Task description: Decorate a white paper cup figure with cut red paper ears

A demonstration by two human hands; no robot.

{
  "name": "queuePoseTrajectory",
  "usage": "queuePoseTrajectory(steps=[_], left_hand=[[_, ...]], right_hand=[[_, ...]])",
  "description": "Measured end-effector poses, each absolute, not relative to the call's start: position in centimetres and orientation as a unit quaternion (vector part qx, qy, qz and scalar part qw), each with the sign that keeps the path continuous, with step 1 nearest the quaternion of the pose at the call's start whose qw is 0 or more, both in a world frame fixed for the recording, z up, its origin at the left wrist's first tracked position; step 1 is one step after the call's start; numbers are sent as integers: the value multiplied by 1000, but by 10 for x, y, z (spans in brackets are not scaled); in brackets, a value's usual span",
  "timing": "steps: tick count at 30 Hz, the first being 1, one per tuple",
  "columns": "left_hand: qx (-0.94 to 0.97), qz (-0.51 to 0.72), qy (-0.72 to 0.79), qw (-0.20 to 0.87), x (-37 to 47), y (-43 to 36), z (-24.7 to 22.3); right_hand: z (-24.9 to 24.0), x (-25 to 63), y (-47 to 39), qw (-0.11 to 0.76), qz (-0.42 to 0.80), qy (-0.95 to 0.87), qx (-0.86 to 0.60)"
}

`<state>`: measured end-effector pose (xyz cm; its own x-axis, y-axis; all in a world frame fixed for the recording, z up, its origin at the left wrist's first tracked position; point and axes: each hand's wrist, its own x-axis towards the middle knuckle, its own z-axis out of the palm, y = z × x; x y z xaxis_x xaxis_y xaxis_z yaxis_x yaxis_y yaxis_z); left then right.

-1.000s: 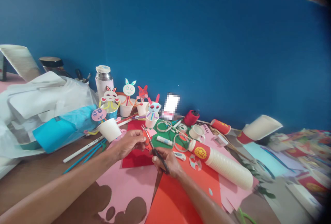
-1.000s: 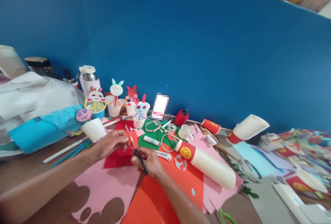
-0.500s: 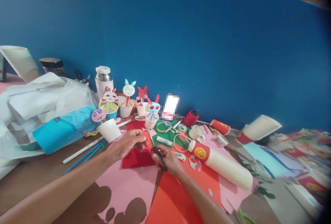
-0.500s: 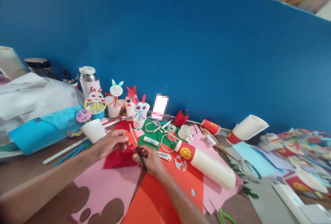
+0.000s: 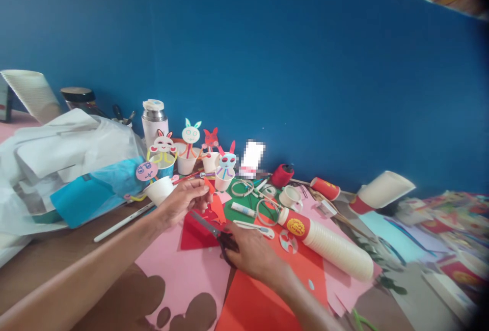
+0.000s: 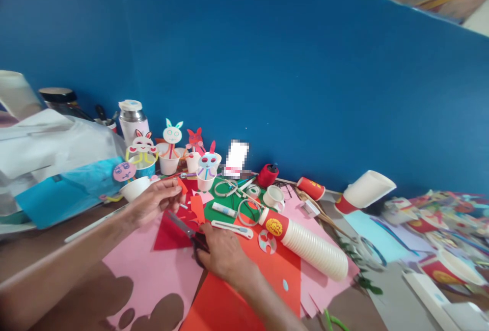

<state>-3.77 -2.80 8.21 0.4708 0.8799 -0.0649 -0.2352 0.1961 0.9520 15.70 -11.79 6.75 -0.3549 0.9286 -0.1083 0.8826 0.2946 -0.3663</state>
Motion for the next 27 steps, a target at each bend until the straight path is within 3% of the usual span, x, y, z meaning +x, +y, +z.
queuePoseTrajectory(steps=[7, 17, 24, 27], left_hand=[[500, 381, 315, 711, -34, -30, 75], [482, 333, 256, 769, -20, -40, 57], [457, 318, 218, 802, -14, -48, 47], [462, 307, 190, 810, -13, -51, 47]], right_hand=[[66, 142, -133, -35, 117, -850, -512], [51, 131, -138, -45, 9, -866, -498], [43, 130, -135, 21, 8, -870, -492], [51, 143, -123, 150, 103, -837, -516]])
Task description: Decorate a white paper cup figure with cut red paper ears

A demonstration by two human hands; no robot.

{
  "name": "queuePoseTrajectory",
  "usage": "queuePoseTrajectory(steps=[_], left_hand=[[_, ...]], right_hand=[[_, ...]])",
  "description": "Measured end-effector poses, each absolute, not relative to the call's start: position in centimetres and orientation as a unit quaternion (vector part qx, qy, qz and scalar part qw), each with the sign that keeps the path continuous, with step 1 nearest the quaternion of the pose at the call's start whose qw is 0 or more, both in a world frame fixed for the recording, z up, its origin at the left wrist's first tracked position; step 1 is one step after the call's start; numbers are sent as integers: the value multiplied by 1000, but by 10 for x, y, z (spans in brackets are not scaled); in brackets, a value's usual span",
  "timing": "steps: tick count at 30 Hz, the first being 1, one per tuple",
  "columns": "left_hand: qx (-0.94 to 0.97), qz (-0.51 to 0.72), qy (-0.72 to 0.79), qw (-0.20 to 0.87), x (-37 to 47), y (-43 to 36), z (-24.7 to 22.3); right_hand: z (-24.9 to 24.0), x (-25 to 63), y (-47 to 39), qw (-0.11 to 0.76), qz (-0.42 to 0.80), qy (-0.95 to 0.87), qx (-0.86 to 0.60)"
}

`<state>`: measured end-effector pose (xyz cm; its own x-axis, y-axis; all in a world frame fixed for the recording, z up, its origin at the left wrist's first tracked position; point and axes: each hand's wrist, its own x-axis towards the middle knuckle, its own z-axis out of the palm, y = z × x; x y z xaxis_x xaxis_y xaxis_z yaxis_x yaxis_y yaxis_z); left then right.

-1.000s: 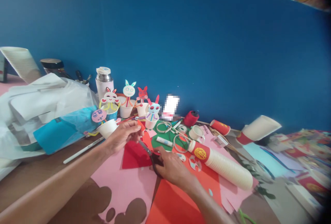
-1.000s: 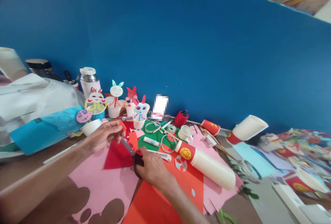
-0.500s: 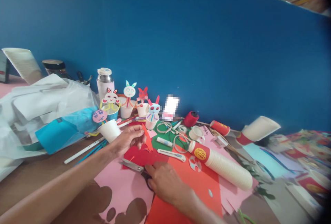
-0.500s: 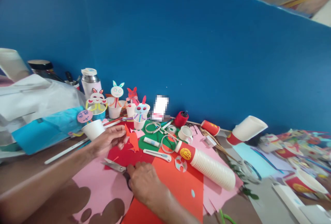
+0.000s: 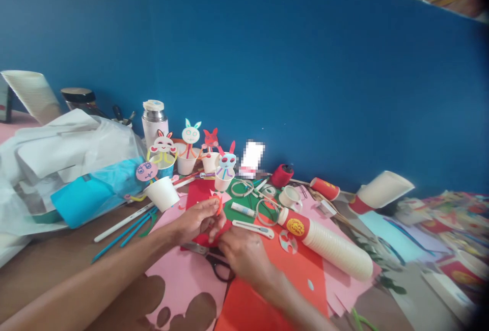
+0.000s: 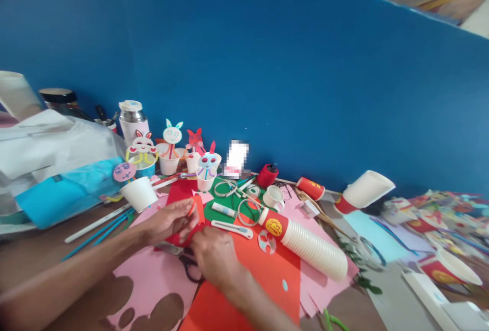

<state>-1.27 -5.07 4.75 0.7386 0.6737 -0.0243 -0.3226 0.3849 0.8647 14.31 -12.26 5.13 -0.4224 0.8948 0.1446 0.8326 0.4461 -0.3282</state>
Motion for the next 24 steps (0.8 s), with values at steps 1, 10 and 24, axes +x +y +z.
queuePoseTrajectory(steps=[1, 10, 24], left_hand=[[463, 298, 184, 814, -12, -52, 48], [416, 232, 141, 868, -8, -60, 41], [401, 205, 202, 870, -2, -59, 34]], right_hand=[[53, 149, -117, 213, 145, -806, -533], [41, 163, -91, 451, 433, -603, -496], [56, 154, -100, 500, 547, -472, -478]])
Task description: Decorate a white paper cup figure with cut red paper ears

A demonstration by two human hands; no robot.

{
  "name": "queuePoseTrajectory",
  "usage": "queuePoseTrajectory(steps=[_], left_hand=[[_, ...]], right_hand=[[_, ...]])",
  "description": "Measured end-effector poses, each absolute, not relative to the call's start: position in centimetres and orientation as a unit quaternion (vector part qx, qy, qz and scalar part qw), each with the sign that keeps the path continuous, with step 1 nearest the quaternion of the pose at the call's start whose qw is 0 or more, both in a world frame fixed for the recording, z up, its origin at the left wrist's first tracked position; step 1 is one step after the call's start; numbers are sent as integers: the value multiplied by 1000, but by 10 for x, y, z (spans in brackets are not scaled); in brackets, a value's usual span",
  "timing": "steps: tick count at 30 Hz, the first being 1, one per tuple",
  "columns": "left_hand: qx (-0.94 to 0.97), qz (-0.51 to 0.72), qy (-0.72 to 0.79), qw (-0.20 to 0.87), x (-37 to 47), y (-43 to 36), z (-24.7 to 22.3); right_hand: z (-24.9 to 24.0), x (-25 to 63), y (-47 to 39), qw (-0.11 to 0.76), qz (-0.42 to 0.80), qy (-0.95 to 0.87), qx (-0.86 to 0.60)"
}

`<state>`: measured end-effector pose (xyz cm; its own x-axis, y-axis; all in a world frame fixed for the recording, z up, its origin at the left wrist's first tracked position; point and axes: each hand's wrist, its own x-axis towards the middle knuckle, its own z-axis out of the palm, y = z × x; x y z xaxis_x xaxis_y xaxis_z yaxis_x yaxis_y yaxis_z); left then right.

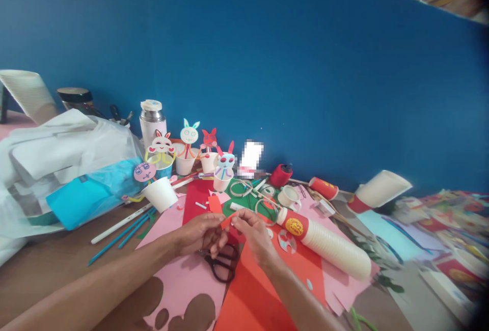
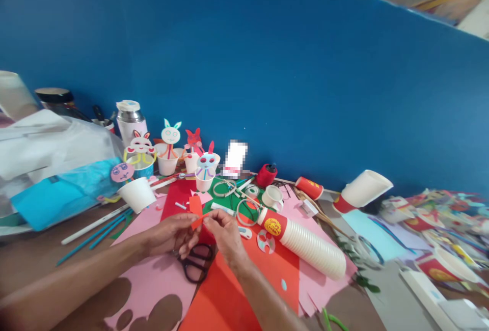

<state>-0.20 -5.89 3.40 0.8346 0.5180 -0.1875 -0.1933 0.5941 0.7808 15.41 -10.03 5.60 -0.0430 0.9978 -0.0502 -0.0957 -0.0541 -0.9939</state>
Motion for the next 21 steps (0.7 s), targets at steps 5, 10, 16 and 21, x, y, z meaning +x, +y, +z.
queuePoseTrajectory(steps=[5, 10, 16, 21], left_hand=[[433, 243, 256, 829, -3, -55, 35], [497, 267, 303, 768, -4, -56, 34], [515, 295, 329, 734, -2, -55, 33], [535, 316, 353, 700, -1, -57, 36]], right_hand=[[54, 161, -96, 486, 490, -488, -534], [49, 163, -93, 475, 445, -518, -555], [48, 162, -93, 470, 483, -510, -534], [42, 159, -93, 463, 511, -510, -513]])
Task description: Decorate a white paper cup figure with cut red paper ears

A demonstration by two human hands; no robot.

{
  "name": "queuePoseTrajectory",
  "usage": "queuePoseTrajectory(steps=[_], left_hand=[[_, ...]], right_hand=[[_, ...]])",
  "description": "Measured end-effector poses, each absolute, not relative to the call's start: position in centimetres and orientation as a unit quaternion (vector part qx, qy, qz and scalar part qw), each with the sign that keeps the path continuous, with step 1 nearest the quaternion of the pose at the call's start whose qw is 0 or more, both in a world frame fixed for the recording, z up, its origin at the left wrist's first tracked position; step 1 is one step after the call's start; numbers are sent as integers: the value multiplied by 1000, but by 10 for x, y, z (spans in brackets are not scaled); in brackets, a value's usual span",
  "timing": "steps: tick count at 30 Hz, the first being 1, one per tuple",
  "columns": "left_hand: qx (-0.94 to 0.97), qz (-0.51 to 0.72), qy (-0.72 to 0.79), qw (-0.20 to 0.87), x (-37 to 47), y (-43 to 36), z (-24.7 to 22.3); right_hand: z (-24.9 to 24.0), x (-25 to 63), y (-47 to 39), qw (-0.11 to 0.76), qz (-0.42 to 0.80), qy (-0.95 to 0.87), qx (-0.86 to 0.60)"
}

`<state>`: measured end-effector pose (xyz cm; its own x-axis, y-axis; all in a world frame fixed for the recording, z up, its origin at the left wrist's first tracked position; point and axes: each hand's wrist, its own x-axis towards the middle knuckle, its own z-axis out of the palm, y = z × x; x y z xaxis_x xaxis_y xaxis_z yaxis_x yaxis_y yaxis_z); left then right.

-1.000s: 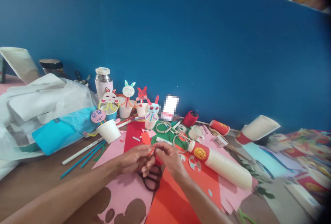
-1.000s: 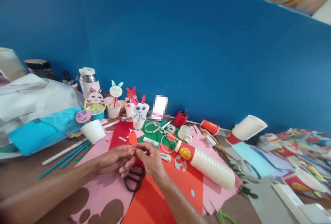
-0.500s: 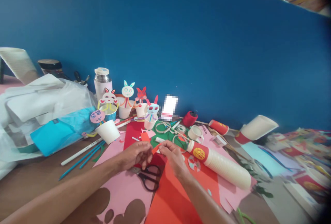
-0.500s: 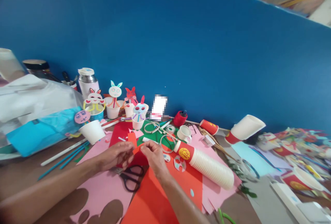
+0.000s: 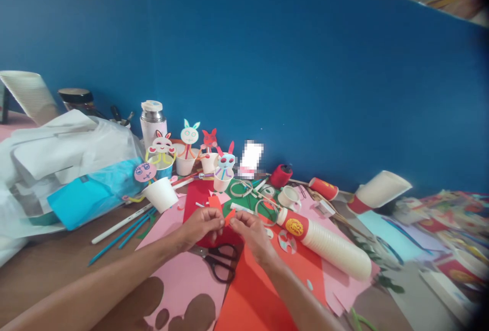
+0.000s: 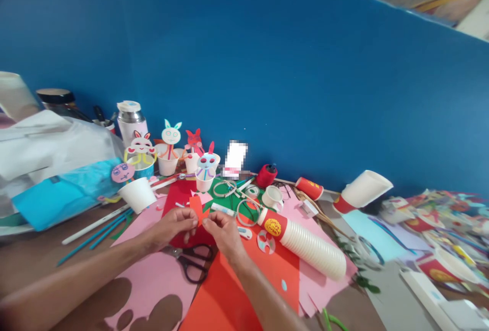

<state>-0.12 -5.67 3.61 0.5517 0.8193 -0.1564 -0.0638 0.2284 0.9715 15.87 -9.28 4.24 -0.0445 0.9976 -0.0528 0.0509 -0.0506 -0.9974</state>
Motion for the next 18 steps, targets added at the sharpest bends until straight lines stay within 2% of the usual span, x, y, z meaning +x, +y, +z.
queuePoseTrajectory(steps=[9, 18], left_hand=[[562, 311, 346, 684, -2, -56, 35], [572, 303, 345, 680, -2, -56, 36]], right_hand=[[35, 156, -93, 465, 546, -484, -501], [36, 155, -92, 468, 529, -486, -515]])
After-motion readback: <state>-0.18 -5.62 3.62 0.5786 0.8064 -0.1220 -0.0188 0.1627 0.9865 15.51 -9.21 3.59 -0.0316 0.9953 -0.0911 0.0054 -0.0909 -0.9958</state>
